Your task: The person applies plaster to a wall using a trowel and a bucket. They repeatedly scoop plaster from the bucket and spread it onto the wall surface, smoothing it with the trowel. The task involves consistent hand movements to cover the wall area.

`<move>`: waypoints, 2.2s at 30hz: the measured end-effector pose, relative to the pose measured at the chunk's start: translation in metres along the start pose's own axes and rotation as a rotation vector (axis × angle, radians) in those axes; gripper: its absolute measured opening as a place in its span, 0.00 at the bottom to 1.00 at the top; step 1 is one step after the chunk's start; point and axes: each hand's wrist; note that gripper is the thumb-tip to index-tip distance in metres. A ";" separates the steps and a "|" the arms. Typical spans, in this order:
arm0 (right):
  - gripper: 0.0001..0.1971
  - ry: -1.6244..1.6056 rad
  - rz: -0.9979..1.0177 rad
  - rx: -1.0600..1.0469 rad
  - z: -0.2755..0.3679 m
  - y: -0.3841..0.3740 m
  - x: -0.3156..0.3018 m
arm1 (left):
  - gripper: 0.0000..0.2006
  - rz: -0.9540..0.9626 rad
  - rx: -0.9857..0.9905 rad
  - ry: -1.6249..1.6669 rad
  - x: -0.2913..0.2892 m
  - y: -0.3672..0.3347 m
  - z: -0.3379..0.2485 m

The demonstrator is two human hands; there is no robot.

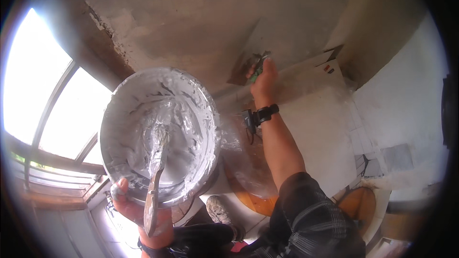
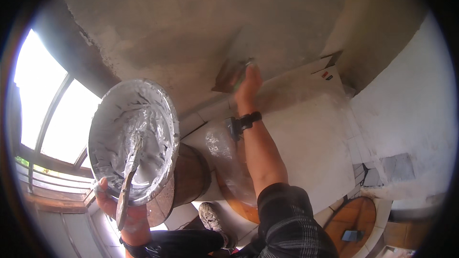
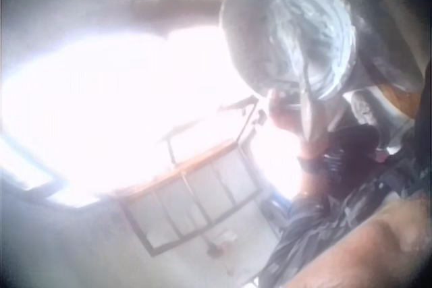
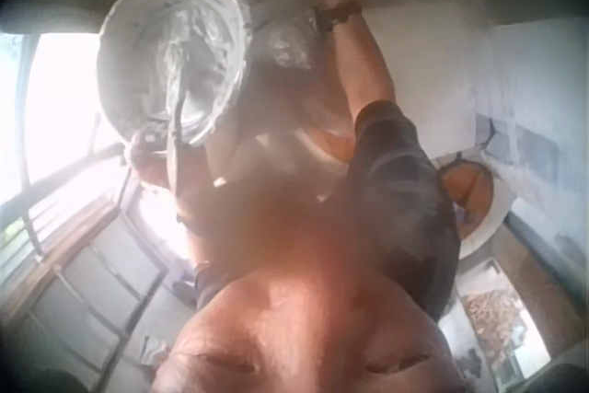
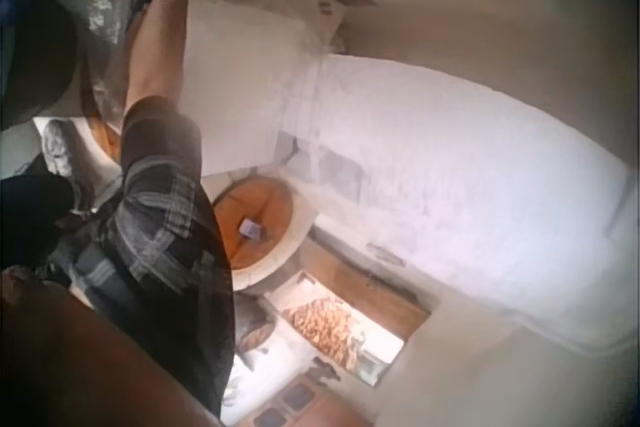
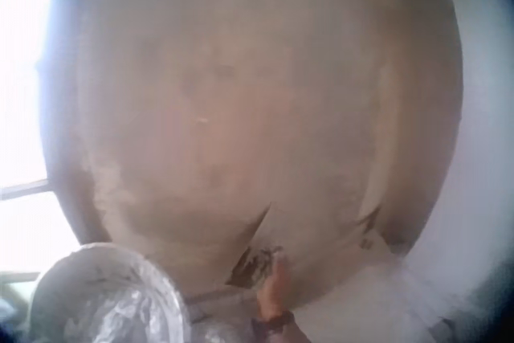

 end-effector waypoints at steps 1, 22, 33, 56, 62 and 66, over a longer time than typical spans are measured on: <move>0.08 0.027 0.012 -0.011 -0.011 0.003 -0.005 | 0.23 -0.014 -0.007 -0.004 0.003 0.001 0.001; 0.14 -0.379 -0.227 0.366 -0.043 0.019 -0.045 | 0.27 -0.168 0.020 0.014 -0.017 -0.003 -0.001; 0.09 -0.329 -0.124 0.425 -0.099 0.104 -0.024 | 0.26 -0.020 0.377 -0.618 -0.055 -0.012 0.002; 0.14 -0.277 -0.139 0.169 -0.078 0.065 -0.067 | 0.21 0.028 0.163 -0.295 -0.072 -0.013 -0.004; 0.13 -0.467 -0.274 0.333 -0.062 0.013 -0.045 | 0.22 -0.035 0.397 -0.438 -0.022 0.001 0.002; 0.12 -0.466 -0.158 0.456 -0.082 0.069 -0.029 | 0.24 0.106 1.041 -1.226 -0.061 -0.004 0.015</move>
Point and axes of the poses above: each hand's wrist, its own y-axis away from the middle knuckle, its own x-axis out of the palm, z = x × y, and after that the axes turned 5 degrees about x, right-handed
